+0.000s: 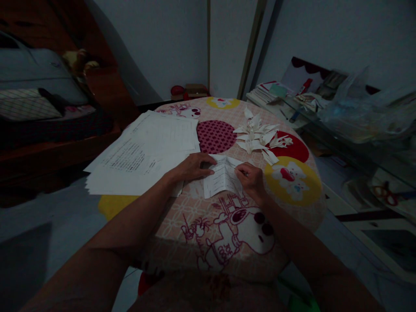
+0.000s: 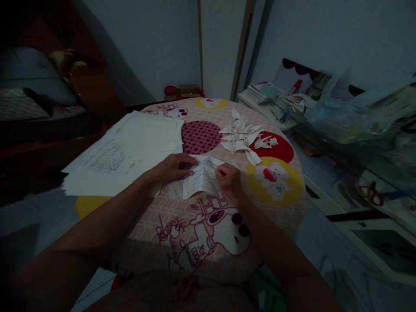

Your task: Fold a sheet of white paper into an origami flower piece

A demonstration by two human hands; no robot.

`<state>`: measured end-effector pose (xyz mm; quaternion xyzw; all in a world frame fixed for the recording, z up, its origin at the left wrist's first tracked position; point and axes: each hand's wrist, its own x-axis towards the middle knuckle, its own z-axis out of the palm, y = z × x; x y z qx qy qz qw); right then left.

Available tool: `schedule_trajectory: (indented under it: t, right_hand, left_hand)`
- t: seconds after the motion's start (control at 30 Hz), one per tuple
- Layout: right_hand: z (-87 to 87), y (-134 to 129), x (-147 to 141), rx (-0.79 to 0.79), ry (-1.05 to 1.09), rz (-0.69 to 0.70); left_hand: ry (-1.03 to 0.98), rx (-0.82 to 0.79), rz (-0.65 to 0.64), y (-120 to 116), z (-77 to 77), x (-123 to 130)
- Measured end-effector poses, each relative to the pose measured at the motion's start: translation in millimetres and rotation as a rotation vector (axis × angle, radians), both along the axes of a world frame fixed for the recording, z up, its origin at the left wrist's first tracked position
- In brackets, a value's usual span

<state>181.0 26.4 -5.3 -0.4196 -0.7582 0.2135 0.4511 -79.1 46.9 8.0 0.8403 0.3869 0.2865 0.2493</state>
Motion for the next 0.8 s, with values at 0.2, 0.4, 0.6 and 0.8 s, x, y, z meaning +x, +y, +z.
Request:
schedule_trajectory:
  t: [0.2,0.4,0.6,0.8]
  right_hand:
    - [-0.4,-2,-2,-0.016,0.013,-0.011]
    - [1.7,-3,-4,-0.008,0.022,-0.004]
    - [5.7,-5,-6,0.024,0.011,-0.003]
    - [13.9,-8,-4,0.122,-0.016,-0.05]
  left_hand:
    - [0.073,0.014,0.086,-10,7.9,16]
    - [0.164,0.035,0.227,-21,12.2,32]
    - [0.139,0.034,0.35,-21,6.2,36]
    - [0.025,0.219,0.308,-20,11.4,25]
